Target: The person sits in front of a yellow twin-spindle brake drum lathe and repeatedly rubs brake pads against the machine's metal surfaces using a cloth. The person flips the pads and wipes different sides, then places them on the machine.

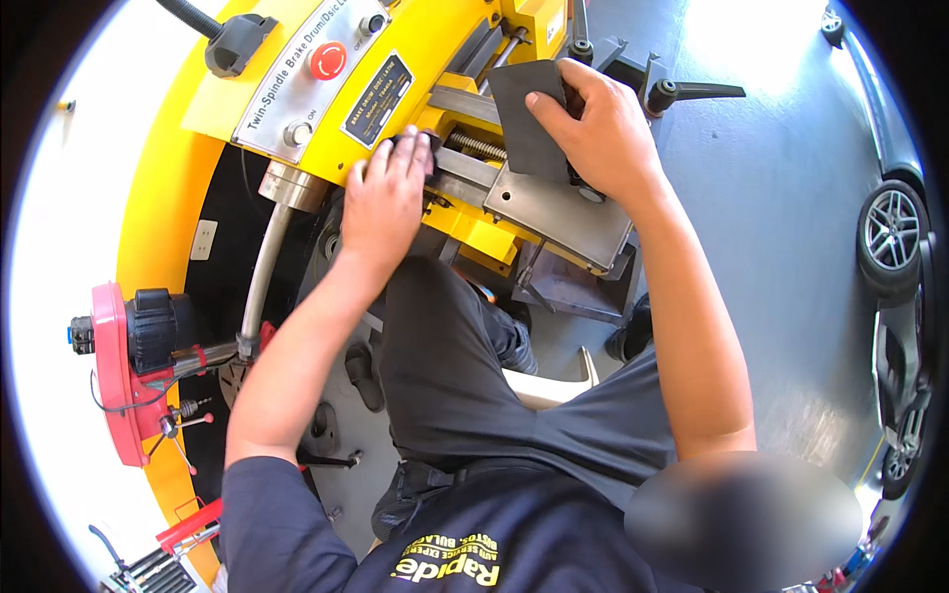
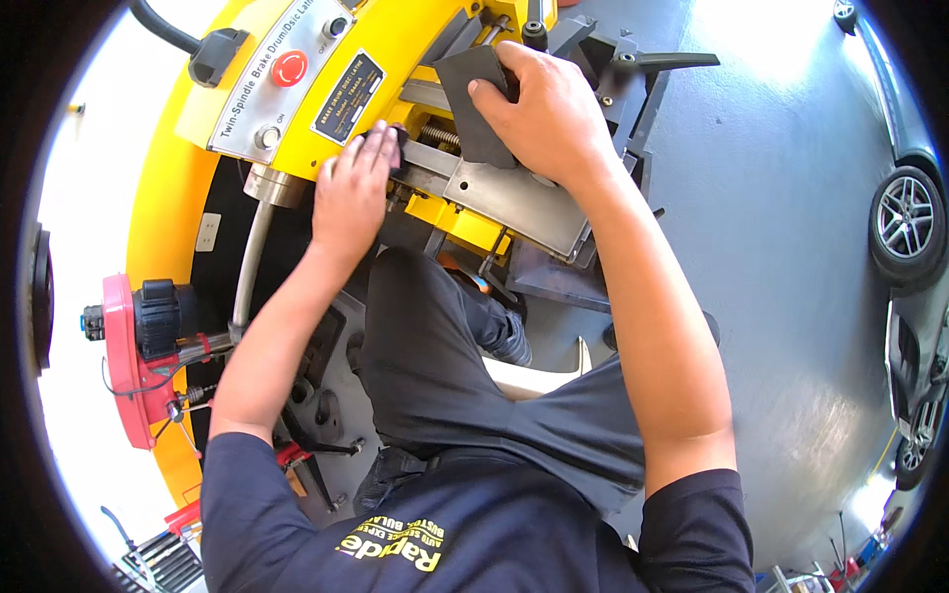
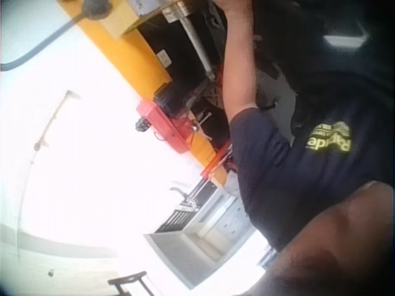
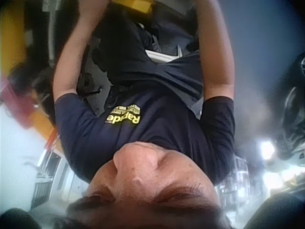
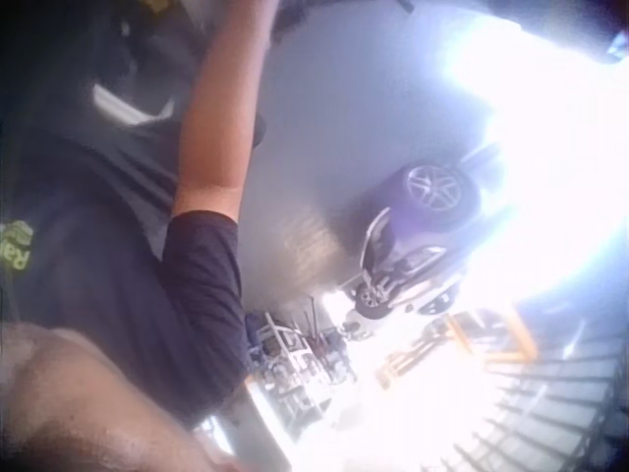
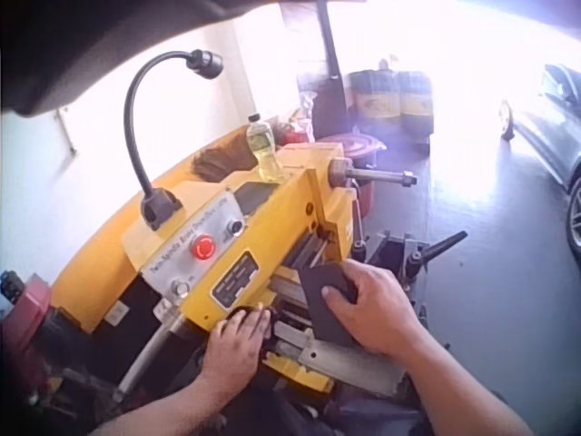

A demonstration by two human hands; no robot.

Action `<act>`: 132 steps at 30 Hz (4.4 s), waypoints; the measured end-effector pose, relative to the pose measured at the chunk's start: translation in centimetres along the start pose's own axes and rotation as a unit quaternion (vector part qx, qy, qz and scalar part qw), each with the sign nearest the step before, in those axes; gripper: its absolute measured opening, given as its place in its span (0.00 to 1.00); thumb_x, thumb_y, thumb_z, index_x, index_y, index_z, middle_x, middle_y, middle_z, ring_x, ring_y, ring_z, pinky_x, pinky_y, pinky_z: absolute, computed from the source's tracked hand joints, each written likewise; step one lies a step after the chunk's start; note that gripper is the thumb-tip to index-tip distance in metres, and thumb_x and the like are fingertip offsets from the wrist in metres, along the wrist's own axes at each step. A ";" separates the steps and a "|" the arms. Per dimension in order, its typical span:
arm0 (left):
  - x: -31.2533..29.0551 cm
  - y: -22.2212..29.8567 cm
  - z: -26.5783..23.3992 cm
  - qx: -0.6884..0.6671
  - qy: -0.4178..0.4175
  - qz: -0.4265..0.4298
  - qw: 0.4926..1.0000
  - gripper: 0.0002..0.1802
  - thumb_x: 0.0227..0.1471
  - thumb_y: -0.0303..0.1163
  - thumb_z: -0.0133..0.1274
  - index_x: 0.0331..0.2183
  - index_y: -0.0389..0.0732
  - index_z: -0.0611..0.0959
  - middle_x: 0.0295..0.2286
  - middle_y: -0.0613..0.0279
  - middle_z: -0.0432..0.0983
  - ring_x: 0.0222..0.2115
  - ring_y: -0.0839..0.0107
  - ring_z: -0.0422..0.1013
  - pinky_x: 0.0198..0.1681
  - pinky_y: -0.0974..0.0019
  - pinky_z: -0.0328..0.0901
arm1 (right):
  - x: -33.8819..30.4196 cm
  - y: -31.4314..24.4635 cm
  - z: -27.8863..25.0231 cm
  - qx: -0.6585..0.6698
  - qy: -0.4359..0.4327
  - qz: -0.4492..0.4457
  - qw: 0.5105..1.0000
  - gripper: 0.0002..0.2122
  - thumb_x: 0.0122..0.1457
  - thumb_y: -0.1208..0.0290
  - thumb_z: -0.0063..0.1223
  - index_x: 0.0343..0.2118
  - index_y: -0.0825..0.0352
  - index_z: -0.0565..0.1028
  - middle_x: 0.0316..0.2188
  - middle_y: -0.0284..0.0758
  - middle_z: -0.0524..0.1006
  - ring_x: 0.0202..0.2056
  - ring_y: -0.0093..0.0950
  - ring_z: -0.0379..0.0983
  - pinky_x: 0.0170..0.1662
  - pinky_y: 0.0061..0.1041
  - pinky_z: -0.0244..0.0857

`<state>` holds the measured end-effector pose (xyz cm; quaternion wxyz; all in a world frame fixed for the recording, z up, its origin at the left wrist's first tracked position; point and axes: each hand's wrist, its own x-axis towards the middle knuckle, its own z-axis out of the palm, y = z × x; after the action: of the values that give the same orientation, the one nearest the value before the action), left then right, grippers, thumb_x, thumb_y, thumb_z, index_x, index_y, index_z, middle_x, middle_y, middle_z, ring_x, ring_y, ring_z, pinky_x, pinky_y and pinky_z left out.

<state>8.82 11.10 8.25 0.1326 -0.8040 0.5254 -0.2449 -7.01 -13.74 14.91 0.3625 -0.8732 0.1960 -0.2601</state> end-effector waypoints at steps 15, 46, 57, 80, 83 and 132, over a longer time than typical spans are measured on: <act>1.1 6.6 -3.3 -0.159 0.044 -0.037 0.986 0.27 0.62 0.29 0.52 0.61 0.34 0.82 0.61 0.55 0.77 0.51 0.57 0.76 0.53 0.57 0.75 | 0.3 0.5 0.0 0.013 0.030 -0.019 0.999 0.17 0.64 0.58 0.64 0.44 0.70 0.80 0.36 0.51 0.85 0.42 0.52 0.82 0.48 0.45 0.75; -7.3 1.2 -13.0 -0.937 -0.094 -0.232 0.242 0.32 0.62 0.37 0.53 0.62 0.28 0.77 0.52 0.48 0.83 0.52 0.60 0.81 0.61 0.57 0.74 | -11.3 -2.6 -5.2 0.623 0.013 0.166 0.764 0.18 0.71 0.73 0.57 0.61 0.71 0.76 0.54 0.35 0.83 0.54 0.25 0.79 0.61 0.30 0.73; -8.5 6.9 -12.8 -0.877 -0.107 -0.266 0.387 0.24 0.69 0.44 0.63 0.54 0.32 0.85 0.35 0.68 0.82 0.35 0.81 0.74 0.42 0.73 0.68 | -18.5 -5.0 1.4 0.350 -0.079 0.185 0.915 0.11 0.70 0.70 0.62 0.45 0.74 0.76 0.32 0.34 0.79 0.35 0.18 0.72 0.40 0.26 0.72; -9.8 2.2 -5.9 -0.611 0.199 -0.365 0.674 0.12 0.57 0.27 0.68 0.39 0.35 0.81 0.47 0.57 0.75 0.44 0.65 0.75 0.47 0.64 0.71 | -13.0 -6.2 -3.0 0.143 -0.087 0.080 0.983 0.24 0.59 0.66 0.68 0.55 0.73 0.78 0.44 0.40 0.83 0.48 0.31 0.80 0.57 0.32 0.73; -5.9 1.7 -6.2 -0.584 0.253 -0.238 0.733 0.21 0.45 0.17 0.63 0.44 0.36 0.81 0.50 0.50 0.76 0.53 0.46 0.74 0.60 0.54 0.69 | -6.4 -6.6 -6.0 0.152 0.047 0.063 0.985 0.22 0.58 0.68 0.64 0.53 0.74 0.78 0.45 0.45 0.84 0.48 0.36 0.81 0.56 0.36 0.74; -2.8 6.5 -4.4 -0.314 -0.022 -0.183 0.931 0.33 0.53 0.37 0.69 0.62 0.51 0.85 0.68 0.49 0.64 0.58 0.42 0.72 0.62 0.45 0.69 | 1.5 2.1 0.9 -0.215 0.006 -0.173 0.961 0.15 0.58 0.71 0.53 0.48 0.59 0.84 0.49 0.36 0.84 0.58 0.40 0.76 0.66 0.48 0.64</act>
<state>0.53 11.13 8.21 -0.1622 -0.8920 0.4161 -0.0700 -5.58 -15.41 13.31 0.1148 -0.9496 0.0956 -0.2755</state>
